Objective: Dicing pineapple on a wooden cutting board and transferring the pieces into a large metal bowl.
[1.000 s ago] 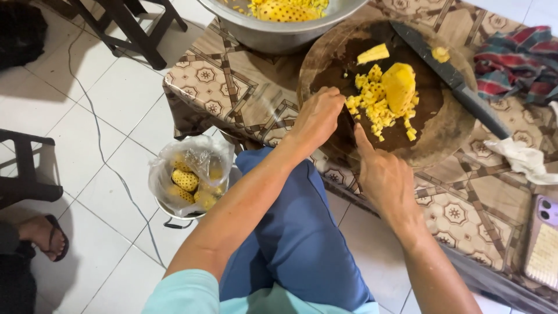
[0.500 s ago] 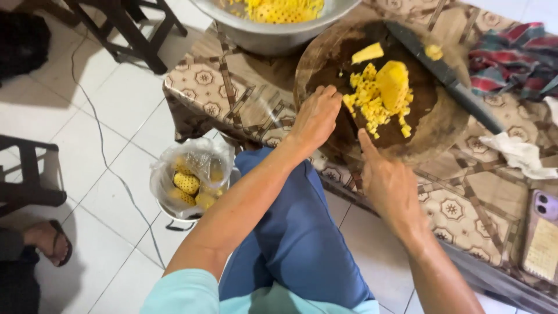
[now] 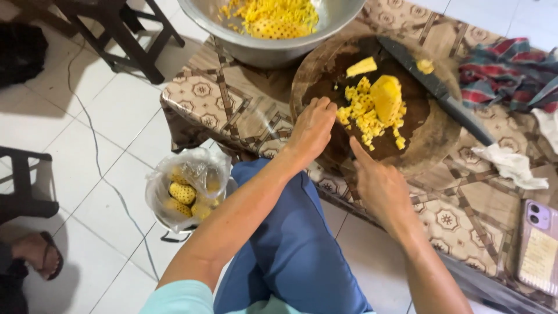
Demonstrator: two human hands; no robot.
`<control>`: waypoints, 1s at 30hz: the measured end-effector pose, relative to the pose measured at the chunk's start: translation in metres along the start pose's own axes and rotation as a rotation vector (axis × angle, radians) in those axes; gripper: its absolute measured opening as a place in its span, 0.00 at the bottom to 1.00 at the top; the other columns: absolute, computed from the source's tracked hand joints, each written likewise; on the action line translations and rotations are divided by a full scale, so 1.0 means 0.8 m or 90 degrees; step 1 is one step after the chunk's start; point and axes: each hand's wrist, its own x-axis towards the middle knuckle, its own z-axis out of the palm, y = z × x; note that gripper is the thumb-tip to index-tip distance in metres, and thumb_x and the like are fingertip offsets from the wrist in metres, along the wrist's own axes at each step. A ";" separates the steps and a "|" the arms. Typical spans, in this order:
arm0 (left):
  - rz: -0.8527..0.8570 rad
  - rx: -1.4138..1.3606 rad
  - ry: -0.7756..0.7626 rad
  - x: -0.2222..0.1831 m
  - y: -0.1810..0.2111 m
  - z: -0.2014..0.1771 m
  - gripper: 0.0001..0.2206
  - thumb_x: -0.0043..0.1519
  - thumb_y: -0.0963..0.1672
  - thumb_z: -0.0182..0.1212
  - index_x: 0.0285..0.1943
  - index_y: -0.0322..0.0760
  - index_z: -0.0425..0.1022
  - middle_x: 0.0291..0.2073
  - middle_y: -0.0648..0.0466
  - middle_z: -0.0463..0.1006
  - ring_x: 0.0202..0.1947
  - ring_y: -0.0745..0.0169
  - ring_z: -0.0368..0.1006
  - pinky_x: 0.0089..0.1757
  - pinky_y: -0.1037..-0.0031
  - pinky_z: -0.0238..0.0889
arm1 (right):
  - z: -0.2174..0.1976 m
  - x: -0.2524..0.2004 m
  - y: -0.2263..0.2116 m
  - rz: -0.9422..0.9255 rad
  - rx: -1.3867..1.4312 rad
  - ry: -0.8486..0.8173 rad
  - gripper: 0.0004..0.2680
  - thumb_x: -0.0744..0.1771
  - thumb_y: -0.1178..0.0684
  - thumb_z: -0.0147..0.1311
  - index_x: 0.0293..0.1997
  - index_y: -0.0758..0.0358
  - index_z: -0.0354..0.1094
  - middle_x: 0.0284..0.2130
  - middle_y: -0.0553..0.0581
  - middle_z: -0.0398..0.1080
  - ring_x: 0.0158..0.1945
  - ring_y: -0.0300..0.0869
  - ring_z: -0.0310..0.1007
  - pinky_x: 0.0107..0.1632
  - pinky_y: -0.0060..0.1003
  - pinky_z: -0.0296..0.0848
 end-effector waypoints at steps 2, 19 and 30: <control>-0.010 -0.005 0.011 0.001 0.003 -0.004 0.20 0.46 0.36 0.74 0.44 0.34 0.70 0.40 0.49 0.68 0.44 0.47 0.68 0.45 0.66 0.69 | -0.012 -0.003 0.005 0.008 -0.033 0.027 0.19 0.69 0.51 0.40 0.72 0.42 0.56 0.25 0.66 0.75 0.31 0.59 0.77 0.38 0.56 0.76; 0.035 -0.225 -0.063 0.084 0.021 -0.055 0.09 0.66 0.37 0.52 0.48 0.39 0.78 0.40 0.47 0.71 0.47 0.36 0.70 0.43 0.56 0.70 | -0.005 -0.028 0.043 -0.022 -0.121 0.147 0.16 0.71 0.52 0.40 0.68 0.44 0.63 0.12 0.49 0.62 0.11 0.35 0.56 0.15 0.25 0.60; 0.111 -0.098 -0.267 0.106 0.031 -0.055 0.11 0.52 0.32 0.58 0.37 0.36 0.79 0.38 0.46 0.76 0.42 0.39 0.76 0.42 0.56 0.71 | 0.034 -0.002 0.005 -0.049 -0.087 0.090 0.17 0.69 0.50 0.38 0.67 0.33 0.60 0.20 0.57 0.67 0.18 0.52 0.73 0.23 0.48 0.74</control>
